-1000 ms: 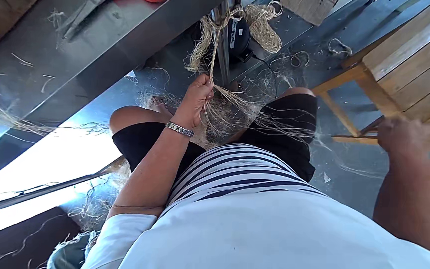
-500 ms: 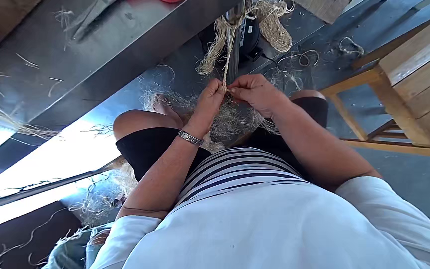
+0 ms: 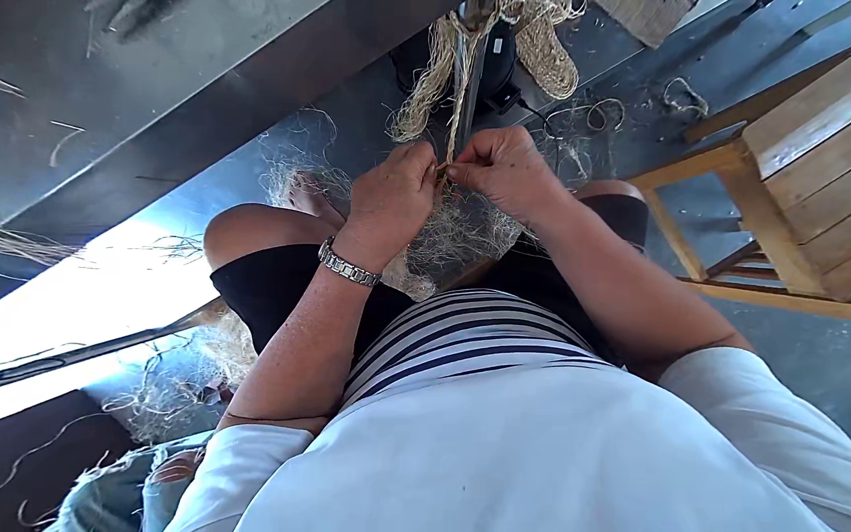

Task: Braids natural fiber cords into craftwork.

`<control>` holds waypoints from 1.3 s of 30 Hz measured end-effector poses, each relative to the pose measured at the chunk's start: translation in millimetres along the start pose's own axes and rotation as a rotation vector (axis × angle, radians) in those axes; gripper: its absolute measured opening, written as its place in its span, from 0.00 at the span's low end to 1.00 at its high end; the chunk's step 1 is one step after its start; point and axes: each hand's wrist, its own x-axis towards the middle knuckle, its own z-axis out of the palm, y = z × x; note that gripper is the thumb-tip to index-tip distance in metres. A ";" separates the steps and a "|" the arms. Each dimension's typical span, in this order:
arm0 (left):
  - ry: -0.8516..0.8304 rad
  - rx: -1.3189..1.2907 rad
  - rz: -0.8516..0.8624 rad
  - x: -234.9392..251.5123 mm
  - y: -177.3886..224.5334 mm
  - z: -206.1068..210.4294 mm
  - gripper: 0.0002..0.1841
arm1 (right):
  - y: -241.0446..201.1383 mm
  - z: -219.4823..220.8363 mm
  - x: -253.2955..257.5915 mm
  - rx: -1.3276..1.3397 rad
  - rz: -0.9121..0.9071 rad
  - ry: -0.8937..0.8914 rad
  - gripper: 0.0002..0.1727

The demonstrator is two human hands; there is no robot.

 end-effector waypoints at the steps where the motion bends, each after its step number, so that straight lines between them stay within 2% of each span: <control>1: -0.009 -0.004 0.001 -0.9 -0.9 -1.9 0.16 | -0.4 0.5 -0.1 -0.018 -0.013 -0.001 0.08; 6: -0.026 -0.158 0.001 -1.3 -7.5 0.4 0.17 | -2.6 6.2 -2.1 -0.053 -0.030 0.055 0.09; 11: -0.006 -0.090 0.011 -2.8 -2.1 4.9 0.18 | -3.6 10.6 -4.7 -0.046 -0.035 0.108 0.10; 16: -0.053 -0.197 0.042 4.2 -14.4 8.3 0.18 | 3.2 10.5 -4.5 0.029 -0.054 0.089 0.09; 24: -0.006 0.049 0.072 -0.3 -12.1 -3.0 0.17 | 4.7 11.2 -6.6 0.027 -0.058 0.044 0.08; 32: -0.004 -0.376 0.063 8.3 -37.7 -0.4 0.15 | 6.6 13.1 -5.4 0.054 -0.077 0.056 0.07; 39: 0.021 -0.286 0.016 5.7 -30.7 0.1 0.19 | 9.8 16.7 -2.3 0.016 -0.076 0.091 0.09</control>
